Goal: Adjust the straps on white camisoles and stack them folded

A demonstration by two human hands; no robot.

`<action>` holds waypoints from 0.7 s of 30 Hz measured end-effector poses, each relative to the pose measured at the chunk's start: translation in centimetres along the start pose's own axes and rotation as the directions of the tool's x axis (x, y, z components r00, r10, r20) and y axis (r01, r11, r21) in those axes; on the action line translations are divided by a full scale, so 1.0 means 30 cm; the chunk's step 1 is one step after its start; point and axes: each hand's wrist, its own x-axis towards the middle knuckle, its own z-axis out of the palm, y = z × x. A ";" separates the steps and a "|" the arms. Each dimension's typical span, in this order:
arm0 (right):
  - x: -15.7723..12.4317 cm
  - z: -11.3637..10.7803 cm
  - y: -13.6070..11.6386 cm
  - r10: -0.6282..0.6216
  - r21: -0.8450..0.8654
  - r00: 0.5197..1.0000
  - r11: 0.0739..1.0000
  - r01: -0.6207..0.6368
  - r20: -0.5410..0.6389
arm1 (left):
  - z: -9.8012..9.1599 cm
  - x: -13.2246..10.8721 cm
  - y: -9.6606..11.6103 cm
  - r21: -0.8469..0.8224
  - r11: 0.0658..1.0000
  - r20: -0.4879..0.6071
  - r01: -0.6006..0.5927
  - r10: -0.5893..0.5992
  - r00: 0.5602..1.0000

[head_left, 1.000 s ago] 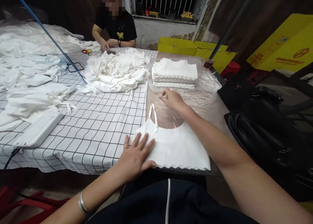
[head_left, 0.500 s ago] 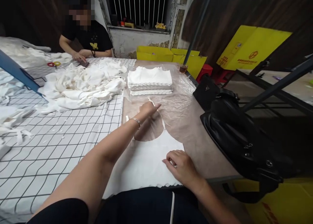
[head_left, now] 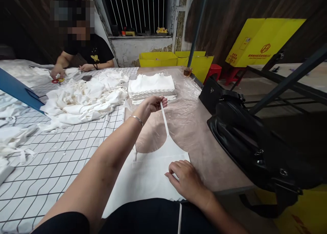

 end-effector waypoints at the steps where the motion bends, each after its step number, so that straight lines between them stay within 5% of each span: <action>1: 0.001 -0.001 -0.002 0.007 0.002 1.000 1.000 -0.007 0.009 | 0.002 -0.005 0.036 -0.022 1.000 -0.002 -0.008 0.008 1.000; 5: 0.016 -0.018 0.002 0.070 0.098 0.995 0.992 -0.078 0.078 | 0.022 -0.081 0.135 0.009 0.978 0.030 -0.210 0.209 0.977; 9: 0.078 -0.106 0.047 0.250 0.554 0.966 0.795 -0.246 0.070 | 0.049 -0.255 0.100 0.250 0.782 0.281 -0.571 0.505 0.816; 13: 0.164 -0.247 0.079 0.411 0.804 0.910 0.560 -0.201 -0.059 | 0.064 -0.436 -0.012 0.438 0.572 0.496 -0.694 0.490 0.717; 17: 0.213 -0.326 0.052 0.364 0.855 0.931 0.486 -0.179 -0.012 | 0.065 -0.514 -0.092 0.495 0.522 0.520 -0.695 0.462 0.718; 21: 0.227 -0.329 0.009 0.301 0.874 0.946 0.421 -0.242 0.117 | 0.065 -0.512 -0.127 0.508 0.505 0.537 -0.698 0.447 0.715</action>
